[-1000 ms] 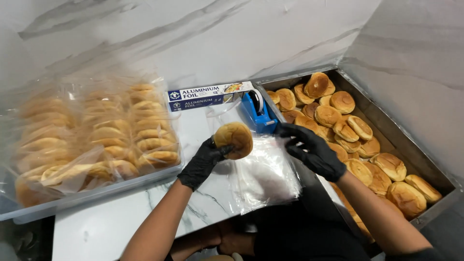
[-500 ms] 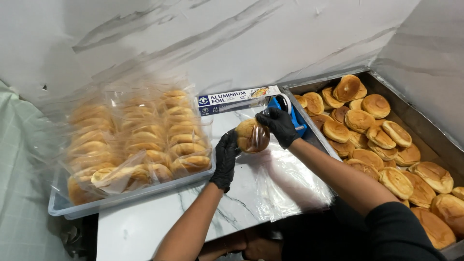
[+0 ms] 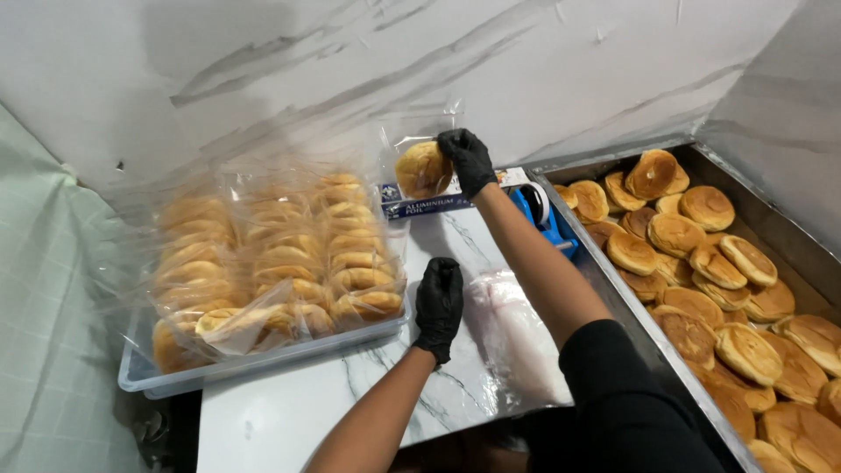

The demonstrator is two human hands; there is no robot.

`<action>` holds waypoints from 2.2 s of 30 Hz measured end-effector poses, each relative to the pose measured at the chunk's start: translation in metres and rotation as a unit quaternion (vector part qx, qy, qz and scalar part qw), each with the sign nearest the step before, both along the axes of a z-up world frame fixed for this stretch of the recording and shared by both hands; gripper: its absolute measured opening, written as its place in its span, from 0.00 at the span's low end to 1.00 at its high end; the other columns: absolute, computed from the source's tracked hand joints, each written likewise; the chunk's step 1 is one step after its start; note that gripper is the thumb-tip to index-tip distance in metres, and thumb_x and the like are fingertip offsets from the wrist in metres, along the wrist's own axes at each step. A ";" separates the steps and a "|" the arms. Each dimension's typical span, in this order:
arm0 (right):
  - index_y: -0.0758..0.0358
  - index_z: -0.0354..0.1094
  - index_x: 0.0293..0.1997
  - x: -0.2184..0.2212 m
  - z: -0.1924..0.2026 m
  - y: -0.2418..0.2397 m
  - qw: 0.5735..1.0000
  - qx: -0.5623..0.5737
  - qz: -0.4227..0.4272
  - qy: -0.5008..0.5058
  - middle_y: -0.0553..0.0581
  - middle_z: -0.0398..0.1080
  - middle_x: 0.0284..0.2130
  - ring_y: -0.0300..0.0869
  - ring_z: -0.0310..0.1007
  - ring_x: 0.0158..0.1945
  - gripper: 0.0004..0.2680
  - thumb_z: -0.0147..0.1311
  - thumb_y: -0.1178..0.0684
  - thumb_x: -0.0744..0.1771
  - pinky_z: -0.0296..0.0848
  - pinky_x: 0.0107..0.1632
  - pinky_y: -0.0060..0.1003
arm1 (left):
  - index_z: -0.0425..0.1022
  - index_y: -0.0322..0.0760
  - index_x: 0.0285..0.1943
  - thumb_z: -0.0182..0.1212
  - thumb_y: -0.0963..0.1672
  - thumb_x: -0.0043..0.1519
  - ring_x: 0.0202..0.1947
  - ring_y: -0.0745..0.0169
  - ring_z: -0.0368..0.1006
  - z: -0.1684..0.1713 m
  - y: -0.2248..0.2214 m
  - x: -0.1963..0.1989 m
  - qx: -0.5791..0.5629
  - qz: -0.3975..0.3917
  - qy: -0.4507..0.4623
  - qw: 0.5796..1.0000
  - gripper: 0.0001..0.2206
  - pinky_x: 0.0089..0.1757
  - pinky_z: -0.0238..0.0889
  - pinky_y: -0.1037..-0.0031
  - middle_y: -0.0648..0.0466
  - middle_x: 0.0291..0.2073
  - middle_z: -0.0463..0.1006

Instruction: The person is taking individual buns from a large metal tray, placing them into small plastic bags, and then sealing each bag using a blue tape dispenser.

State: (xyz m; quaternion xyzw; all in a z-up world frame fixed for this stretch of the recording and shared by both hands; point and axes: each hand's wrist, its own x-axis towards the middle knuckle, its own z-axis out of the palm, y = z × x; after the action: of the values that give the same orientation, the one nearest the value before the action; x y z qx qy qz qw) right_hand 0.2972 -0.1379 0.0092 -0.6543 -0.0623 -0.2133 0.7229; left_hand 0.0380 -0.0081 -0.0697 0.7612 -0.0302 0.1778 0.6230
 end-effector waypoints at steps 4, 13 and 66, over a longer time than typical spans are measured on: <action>0.54 0.77 0.41 0.046 -0.016 0.039 0.999 -0.002 -0.022 0.025 0.49 0.77 0.35 0.37 0.72 0.43 0.06 0.69 0.52 0.63 0.70 0.53 0.33 | 0.74 0.60 0.46 0.58 0.52 0.64 0.39 0.57 0.81 -0.020 -0.001 0.015 -0.052 -0.004 0.044 0.998 0.05 0.43 0.74 0.65 0.62 0.30 0.82; 0.47 0.75 0.52 -0.009 -0.009 0.046 0.985 -0.154 -0.070 0.021 0.51 0.78 0.47 0.46 0.76 0.54 0.19 0.77 0.46 0.59 0.73 0.60 0.41 | 0.73 0.57 0.47 0.56 0.50 0.67 0.41 0.51 0.80 0.001 0.001 0.007 -0.047 -0.014 0.047 0.998 0.04 0.44 0.73 0.60 0.57 0.32 0.82; 0.67 0.63 0.42 0.000 -0.020 0.068 0.929 0.349 0.070 0.102 0.70 0.71 0.37 0.65 0.78 0.43 0.10 0.64 0.61 0.64 0.85 0.47 0.57 | 0.55 0.45 0.76 0.60 0.42 0.60 0.46 0.50 0.79 -0.049 -0.007 0.037 -0.051 -0.020 -0.043 0.998 0.32 0.40 0.80 0.70 0.49 0.66 0.66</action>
State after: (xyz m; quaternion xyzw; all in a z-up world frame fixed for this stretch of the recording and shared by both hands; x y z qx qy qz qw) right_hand 0.2970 -0.0699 -0.0108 -0.3728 0.0444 -0.1032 0.9211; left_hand 0.0747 -0.0151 -0.1189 0.7189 -0.0635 0.1992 0.6629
